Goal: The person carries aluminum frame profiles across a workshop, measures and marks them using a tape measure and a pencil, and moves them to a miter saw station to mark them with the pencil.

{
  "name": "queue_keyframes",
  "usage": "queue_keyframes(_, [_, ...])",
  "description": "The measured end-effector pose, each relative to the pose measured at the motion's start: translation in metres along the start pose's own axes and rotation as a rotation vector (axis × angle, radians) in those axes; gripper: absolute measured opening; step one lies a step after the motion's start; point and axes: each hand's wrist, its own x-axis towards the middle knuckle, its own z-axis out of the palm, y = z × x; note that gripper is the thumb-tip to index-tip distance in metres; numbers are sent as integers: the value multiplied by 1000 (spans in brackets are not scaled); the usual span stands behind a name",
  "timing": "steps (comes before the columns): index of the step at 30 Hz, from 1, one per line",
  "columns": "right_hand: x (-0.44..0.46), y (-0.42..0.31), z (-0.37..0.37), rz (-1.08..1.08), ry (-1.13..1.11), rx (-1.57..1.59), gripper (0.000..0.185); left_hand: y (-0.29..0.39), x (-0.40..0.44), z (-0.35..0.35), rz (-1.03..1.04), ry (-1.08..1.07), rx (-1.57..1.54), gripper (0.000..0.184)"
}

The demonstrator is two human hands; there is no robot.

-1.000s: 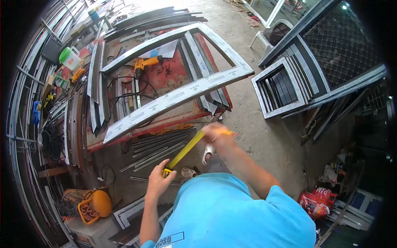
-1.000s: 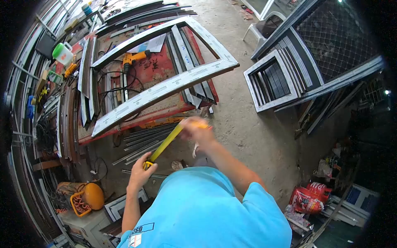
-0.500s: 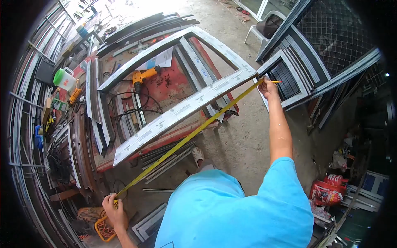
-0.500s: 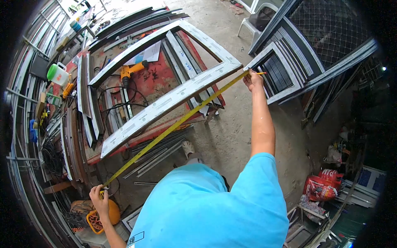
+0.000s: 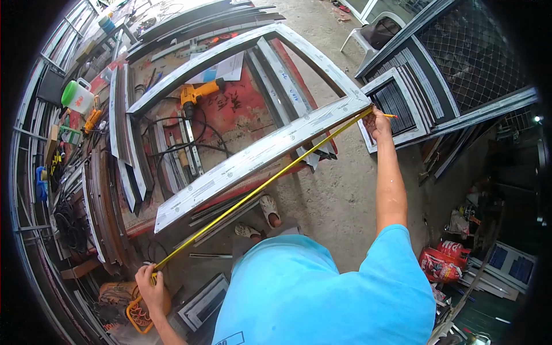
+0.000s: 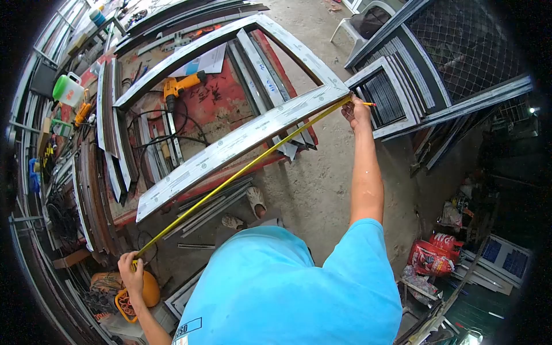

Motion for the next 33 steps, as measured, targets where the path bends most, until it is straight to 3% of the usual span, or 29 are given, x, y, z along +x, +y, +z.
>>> queue_keyframes(5, [17,6,1,109,119,24,19,-8,15,-8,42,-4,34,25])
queue_keyframes(16, [-3,-9,13,30,203,-147,24,2,38,-32,11,-54,0,25])
queue_keyframes(26, [18,9,2,111,66,-12,28,-3,54,-32,32,-13,32,25])
queue_keyframes(33, [13,7,17,104,142,109,31,-5,56,-25,25,-23,38,25])
